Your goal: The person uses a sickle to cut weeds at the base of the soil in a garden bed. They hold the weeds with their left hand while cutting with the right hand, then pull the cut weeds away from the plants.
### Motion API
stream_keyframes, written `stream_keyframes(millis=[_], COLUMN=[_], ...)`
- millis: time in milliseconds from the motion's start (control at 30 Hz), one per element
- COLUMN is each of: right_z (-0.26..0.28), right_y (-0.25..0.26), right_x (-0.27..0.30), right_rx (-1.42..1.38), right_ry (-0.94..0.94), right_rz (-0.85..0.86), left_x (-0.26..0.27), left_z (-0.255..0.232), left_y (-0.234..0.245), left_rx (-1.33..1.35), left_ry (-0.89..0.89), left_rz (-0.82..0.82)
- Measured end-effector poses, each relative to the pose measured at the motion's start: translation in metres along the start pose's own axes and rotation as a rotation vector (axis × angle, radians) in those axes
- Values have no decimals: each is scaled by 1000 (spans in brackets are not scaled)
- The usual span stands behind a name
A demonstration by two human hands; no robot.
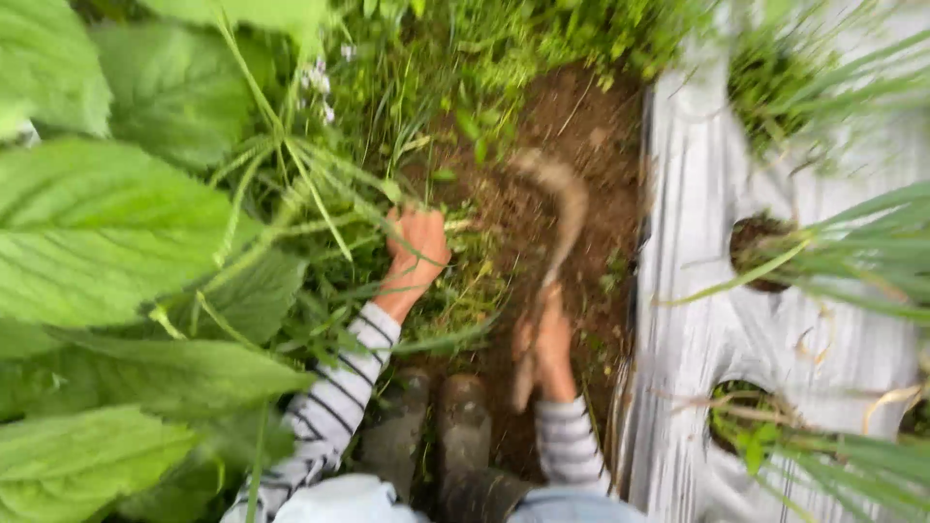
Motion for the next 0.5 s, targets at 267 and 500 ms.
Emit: stream_keyframes(millis=[267,500], right_z=[44,80], right_y=[-44,-44], right_x=[20,-18], right_rx=[89,-153], right_ry=[50,172], right_rz=[298,361], left_x=[-2,10], left_z=[-1,-4], left_y=[-3,-3], left_rx=[-87,-123], left_ry=[-19,-35], left_rz=[34,78])
Point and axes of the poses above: each hand's wrist, its own x-axis away from the middle knuckle, its own y-axis out of the back of the hand, z = x × y, the point moved 5 cm from there along -x, towards the middle knuckle, and after that the axes turned 6 degrees about y, right-handed, at the moved point
